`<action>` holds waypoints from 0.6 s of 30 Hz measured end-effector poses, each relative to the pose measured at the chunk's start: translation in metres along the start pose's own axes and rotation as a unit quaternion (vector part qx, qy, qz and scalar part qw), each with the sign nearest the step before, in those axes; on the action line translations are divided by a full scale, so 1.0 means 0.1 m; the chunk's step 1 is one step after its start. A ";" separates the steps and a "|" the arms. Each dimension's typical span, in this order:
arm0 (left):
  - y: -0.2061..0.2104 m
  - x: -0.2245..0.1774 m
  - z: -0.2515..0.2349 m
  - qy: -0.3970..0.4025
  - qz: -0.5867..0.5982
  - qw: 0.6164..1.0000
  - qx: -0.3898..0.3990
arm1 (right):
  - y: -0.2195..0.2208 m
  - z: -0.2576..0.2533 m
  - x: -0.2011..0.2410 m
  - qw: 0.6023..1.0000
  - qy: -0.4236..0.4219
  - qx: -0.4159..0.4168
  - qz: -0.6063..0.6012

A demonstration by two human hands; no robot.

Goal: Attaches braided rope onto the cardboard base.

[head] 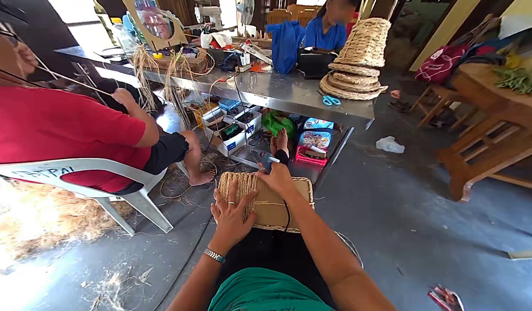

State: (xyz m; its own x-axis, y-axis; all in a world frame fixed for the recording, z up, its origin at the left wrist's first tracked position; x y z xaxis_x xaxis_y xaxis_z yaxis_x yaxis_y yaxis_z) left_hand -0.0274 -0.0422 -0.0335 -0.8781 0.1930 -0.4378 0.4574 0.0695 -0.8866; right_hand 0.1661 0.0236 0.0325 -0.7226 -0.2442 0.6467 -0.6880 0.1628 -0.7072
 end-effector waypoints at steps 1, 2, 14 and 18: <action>0.01 0.00 0.01 0.002 -0.002 1.000 -0.006 | 0.01 0.00 0.01 1.000 0.001 0.001 0.002; 0.01 0.01 0.02 0.003 -0.001 1.000 -0.009 | 0.01 0.00 0.01 1.000 0.001 0.002 0.004; 0.06 0.03 0.04 0.000 -0.020 0.999 -0.030 | 0.05 0.00 0.07 1.000 0.004 -0.006 -0.002; 0.05 0.01 0.01 -0.009 -0.028 0.999 -0.016 | 0.06 0.00 0.00 1.000 -0.001 -0.021 -0.005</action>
State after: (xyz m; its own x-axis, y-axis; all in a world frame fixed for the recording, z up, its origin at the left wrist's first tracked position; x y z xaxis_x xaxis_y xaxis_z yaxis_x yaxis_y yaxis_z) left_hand -0.0256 -0.0428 -0.0386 -0.9044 0.1713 -0.3909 0.4120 0.1116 -0.9043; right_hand 0.1613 0.0250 0.0284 -0.7151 -0.2487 0.6533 -0.6978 0.2002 -0.6877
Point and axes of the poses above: each hand's wrist, its own z-axis away from the middle knuckle, its own y-axis out of the palm, x = y × z, the point moved 4 cm from there along -z, towards the middle knuckle, and after that the axes turned 14 degrees about -y, right-handed, at the moved point
